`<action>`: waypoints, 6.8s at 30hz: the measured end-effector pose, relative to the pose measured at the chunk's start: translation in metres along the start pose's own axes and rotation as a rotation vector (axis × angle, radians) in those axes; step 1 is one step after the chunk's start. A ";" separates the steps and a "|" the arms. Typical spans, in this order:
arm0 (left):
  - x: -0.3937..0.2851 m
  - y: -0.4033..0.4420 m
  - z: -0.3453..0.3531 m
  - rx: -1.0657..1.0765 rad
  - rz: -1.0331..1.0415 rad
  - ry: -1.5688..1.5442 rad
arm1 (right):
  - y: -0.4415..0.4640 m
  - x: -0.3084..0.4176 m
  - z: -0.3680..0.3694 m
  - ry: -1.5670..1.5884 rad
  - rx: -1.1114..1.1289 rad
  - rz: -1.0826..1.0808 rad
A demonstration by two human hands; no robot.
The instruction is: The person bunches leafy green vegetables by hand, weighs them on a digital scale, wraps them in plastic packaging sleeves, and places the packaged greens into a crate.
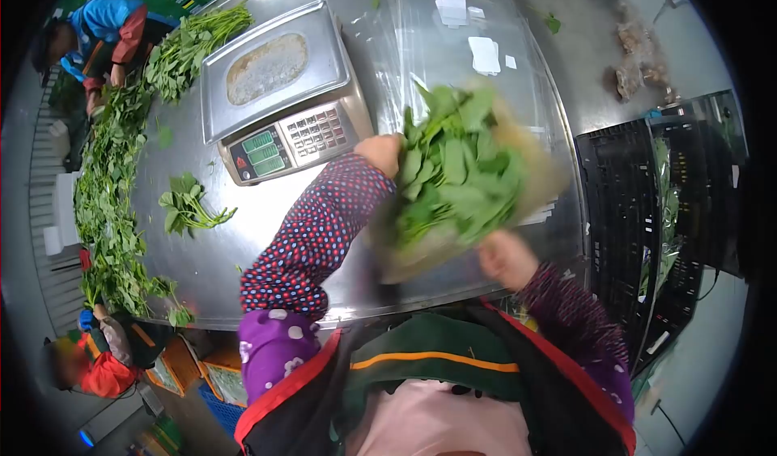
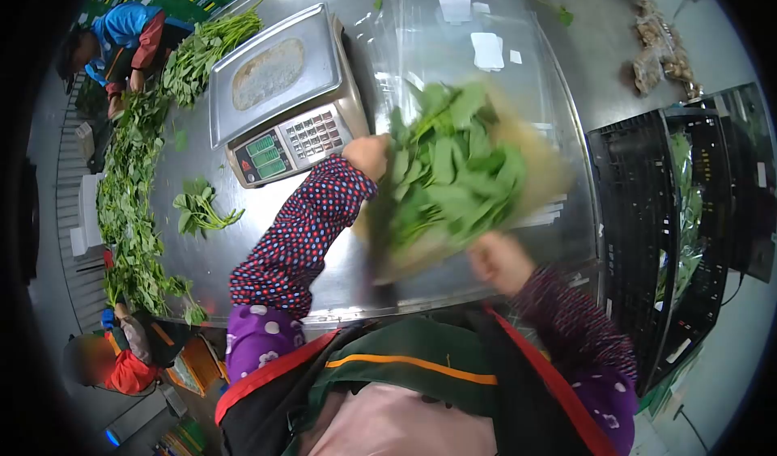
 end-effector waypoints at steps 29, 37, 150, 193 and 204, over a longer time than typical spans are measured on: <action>-0.046 -0.232 0.153 -0.711 -0.936 -2.182 | 0.080 0.045 0.109 -2.069 0.066 -0.374; -0.039 -0.196 0.132 -0.361 -1.291 -1.877 | 0.039 0.035 0.115 -1.780 0.258 -0.702; -0.085 -0.137 0.076 -0.361 -0.038 -0.772 | -0.059 -0.060 -0.077 -0.683 -0.955 -0.773; 0.003 -0.225 -0.114 -0.486 0.583 -0.870 | -0.289 0.048 0.303 -2.093 -0.268 -1.271; -0.072 -0.189 -0.143 -0.415 1.033 -0.566 | -0.457 0.051 0.151 -1.195 -0.800 -2.110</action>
Point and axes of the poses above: each hand's wrist, its own y-axis towards the middle knuckle, its own z-axis out of the palm, x = y × z, the point moved 5 cm from there along y, towards the middle knuckle, and after that the axes turned 5 degrees about z, right-handed, at the moved point
